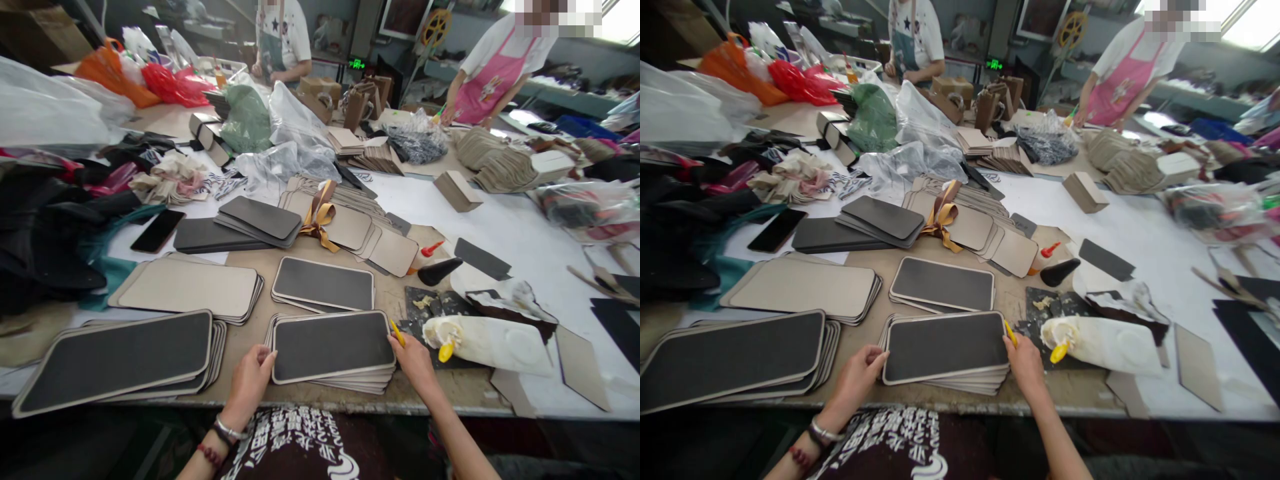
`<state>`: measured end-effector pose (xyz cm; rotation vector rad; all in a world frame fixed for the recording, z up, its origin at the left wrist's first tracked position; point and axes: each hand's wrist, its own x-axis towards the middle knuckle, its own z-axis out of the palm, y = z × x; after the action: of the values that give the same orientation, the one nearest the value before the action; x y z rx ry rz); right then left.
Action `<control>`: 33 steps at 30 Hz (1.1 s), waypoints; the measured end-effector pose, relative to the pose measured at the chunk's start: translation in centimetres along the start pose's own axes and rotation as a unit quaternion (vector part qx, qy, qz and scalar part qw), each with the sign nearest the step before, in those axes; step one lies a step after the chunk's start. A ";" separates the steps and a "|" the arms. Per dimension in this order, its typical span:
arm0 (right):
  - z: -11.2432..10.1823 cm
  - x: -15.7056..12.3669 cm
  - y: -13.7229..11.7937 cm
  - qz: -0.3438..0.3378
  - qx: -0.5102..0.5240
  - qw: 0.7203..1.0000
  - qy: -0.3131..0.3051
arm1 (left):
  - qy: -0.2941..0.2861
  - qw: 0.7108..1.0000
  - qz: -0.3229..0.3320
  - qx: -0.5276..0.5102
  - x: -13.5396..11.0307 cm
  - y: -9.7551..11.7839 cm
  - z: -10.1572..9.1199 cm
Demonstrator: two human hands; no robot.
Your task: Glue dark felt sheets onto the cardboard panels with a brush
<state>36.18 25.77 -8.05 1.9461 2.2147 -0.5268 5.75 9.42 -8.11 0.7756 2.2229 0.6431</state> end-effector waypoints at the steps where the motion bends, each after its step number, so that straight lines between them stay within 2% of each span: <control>1: 0.0 -0.1 0.0 0.000 0.001 1.000 0.000 | -0.001 1.000 -0.004 -0.011 0.1 -0.1 0.0; 8: -0.5 -0.6 -0.3 0.010 0.029 1.000 0.003 | 0.003 0.996 -0.015 -0.091 0.6 -0.2 -0.3; 13: -0.5 -0.3 -0.6 0.050 0.107 0.993 -0.031 | 0.000 0.991 -0.037 -0.131 2.0 -1.1 -0.7; 17: -0.1 -1.1 -1.1 0.052 0.140 0.988 -0.049 | -0.023 0.987 -0.041 -0.154 3.2 -1.8 -1.7; 25: 1.0 -2.7 -1.9 0.086 0.187 0.977 -0.047 | -0.073 0.988 -0.028 -0.134 3.9 -1.6 -2.7; 33: 1.0 -3.1 -2.6 0.117 0.178 0.976 -0.037 | -0.081 0.991 -0.017 -0.103 4.0 -1.2 -3.1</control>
<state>33.98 22.26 -7.46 2.2747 1.9121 -0.9964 0.73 10.60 -8.66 0.6592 1.9820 0.7529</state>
